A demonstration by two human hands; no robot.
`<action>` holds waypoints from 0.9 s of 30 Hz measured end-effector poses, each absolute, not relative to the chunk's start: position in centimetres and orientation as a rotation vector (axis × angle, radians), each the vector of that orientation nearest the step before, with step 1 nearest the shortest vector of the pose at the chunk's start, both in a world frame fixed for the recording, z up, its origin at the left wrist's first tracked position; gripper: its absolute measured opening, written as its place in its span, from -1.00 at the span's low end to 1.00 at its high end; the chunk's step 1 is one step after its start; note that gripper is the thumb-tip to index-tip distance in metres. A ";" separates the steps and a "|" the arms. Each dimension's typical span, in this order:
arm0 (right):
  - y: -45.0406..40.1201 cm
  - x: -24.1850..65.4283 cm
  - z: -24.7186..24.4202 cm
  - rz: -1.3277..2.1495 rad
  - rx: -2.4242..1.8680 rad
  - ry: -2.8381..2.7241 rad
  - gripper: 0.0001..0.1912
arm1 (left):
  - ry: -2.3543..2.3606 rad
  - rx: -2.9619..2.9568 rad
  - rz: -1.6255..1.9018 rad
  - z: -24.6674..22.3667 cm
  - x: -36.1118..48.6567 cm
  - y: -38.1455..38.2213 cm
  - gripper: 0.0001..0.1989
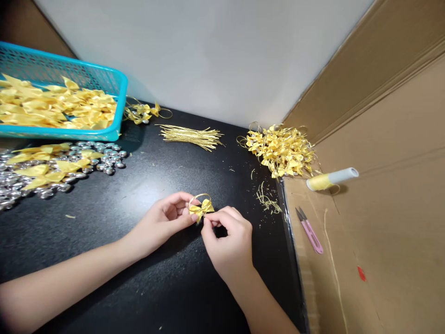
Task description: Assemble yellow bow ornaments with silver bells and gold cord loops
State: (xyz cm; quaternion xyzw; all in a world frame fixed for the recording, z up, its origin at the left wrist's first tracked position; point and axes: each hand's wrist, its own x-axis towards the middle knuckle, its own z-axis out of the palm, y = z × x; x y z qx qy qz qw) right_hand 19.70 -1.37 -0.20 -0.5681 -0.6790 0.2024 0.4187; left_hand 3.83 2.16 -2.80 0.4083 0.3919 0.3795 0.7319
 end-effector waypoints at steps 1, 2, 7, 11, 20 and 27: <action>-1.4 19.7 -0.2 0.506 -1.427 -1.703 -0.81 | 0.861 0.902 0.833 -2.8 3.8 2.2 -0.73; -1.3 19.7 -0.2 0.504 -1.429 -1.704 -0.81 | 0.862 0.907 0.830 -2.8 3.8 2.1 -0.74; -1.3 19.6 -0.3 0.501 -1.430 -1.682 -0.81 | 0.885 0.940 0.822 -2.7 3.7 2.2 -0.76; -1.3 19.6 -0.3 0.521 -1.427 -1.665 -0.81 | 0.891 0.936 0.820 -2.8 3.7 2.2 -0.75; -1.3 19.6 -0.1 0.544 -1.434 -1.655 -0.81 | 0.938 0.965 0.827 -2.4 3.9 2.2 -0.76; -1.3 19.6 -0.2 0.560 -1.422 -1.654 -0.81 | 0.942 0.992 0.818 -2.7 3.8 2.2 -0.76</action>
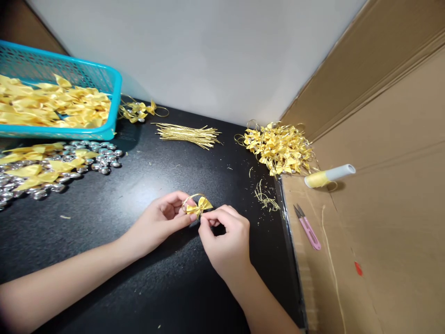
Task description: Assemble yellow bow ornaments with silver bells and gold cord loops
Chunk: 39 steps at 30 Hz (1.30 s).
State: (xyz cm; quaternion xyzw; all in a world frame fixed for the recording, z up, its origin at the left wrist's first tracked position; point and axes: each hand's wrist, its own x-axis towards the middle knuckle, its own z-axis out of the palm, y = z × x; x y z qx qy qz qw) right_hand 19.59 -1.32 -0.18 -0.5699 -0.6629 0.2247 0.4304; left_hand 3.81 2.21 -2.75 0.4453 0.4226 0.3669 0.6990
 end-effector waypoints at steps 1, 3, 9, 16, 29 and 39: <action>-1.3 19.6 -0.2 0.562 -1.423 -1.655 -0.82 | 0.942 0.997 0.822 -2.8 3.8 2.2 -0.76; -1.3 19.6 -0.3 0.564 -1.429 -1.656 -0.82 | 0.940 1.006 0.830 -2.9 3.8 2.2 -0.76; -1.3 19.6 -0.3 0.575 -1.425 -1.653 -0.82 | 0.933 1.027 0.841 -3.1 3.9 2.1 -0.79; -1.3 19.5 -0.2 0.576 -1.410 -1.654 -0.82 | 0.959 1.031 0.868 -3.3 4.0 2.1 -0.80; -1.3 19.4 -0.4 0.568 -1.435 -1.633 -0.82 | 0.962 1.070 0.873 -3.5 4.1 1.9 -0.82; -1.3 19.1 -0.7 0.550 -1.472 -1.557 -0.80 | 0.974 1.078 0.884 -3.3 4.1 1.8 -0.82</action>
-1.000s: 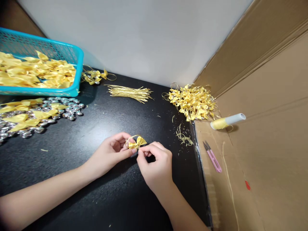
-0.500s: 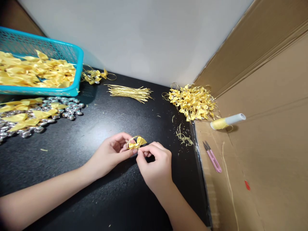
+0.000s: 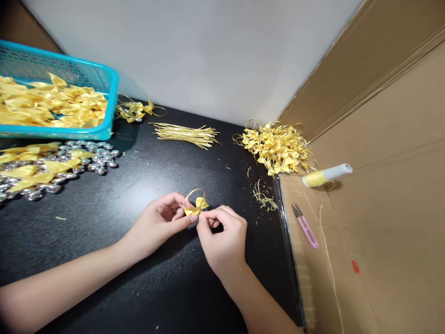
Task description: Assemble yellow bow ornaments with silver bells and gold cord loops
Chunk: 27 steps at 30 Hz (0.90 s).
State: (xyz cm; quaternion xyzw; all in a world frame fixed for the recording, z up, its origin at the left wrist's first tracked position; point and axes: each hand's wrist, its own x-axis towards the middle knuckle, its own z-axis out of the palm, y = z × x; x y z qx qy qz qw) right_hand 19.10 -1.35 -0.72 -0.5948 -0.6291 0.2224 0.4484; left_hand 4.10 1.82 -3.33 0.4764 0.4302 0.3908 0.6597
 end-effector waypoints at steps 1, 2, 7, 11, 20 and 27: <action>-1.4 19.0 -0.8 0.555 -1.477 -1.545 -0.80 | 0.980 1.079 0.884 -3.4 4.1 1.8 -0.81; -1.4 19.0 -0.8 0.561 -1.484 -1.531 -0.80 | 0.985 1.080 0.884 -3.4 4.1 1.8 -0.80; -1.5 18.7 -0.9 0.586 -1.518 -1.478 -0.80 | 1.008 1.079 0.892 -3.3 4.1 1.7 -0.78; -1.5 18.5 -0.9 0.603 -1.530 -1.469 -0.78 | 1.019 1.101 0.896 -3.0 3.9 1.7 -0.78; -1.5 18.1 -1.1 0.574 -1.514 -1.449 -0.76 | 1.017 1.148 0.882 -2.8 4.0 1.7 -0.79; -1.6 18.2 -1.2 0.557 -1.460 -1.477 -0.78 | 1.048 1.337 0.919 -2.3 3.7 1.6 -0.80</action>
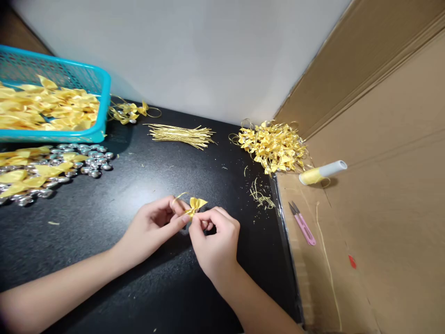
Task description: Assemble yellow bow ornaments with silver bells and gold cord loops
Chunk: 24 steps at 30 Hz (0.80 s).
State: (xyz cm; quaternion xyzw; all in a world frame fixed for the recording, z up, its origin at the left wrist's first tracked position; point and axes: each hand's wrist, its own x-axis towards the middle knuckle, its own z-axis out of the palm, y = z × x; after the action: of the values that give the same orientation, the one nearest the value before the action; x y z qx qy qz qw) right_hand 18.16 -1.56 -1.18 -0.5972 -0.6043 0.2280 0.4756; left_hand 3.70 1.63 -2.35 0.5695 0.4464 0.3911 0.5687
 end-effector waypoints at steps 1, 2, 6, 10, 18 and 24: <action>-1.6 18.1 -1.2 0.555 -1.451 -1.480 -0.78 | 1.061 1.409 0.932 -2.2 3.6 1.7 -0.81; -1.6 18.1 -1.3 0.554 -1.443 -1.482 -0.78 | 1.075 1.486 0.943 -2.0 3.5 1.8 -0.81; -1.7 18.0 -1.4 0.563 -1.432 -1.483 -0.78 | 1.110 1.761 0.944 -1.5 3.2 2.3 -0.81; -1.7 18.1 -1.4 0.585 -1.432 -1.476 -0.79 | 1.112 1.873 0.915 -1.5 3.0 2.5 -0.86; -1.7 18.1 -1.5 0.636 -1.435 -1.443 -0.79 | 1.088 1.794 0.883 -1.6 3.0 2.7 -0.83; -1.5 18.2 -1.5 0.695 -1.447 -1.385 -0.81 | 1.069 1.634 0.817 -1.9 2.8 3.0 -0.79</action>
State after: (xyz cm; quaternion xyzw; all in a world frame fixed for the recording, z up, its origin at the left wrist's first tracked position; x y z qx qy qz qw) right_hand 18.25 -1.52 -1.49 -0.5954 -0.5699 0.2859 0.4889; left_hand 2.83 3.01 -1.88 0.6730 0.4401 0.3362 0.4903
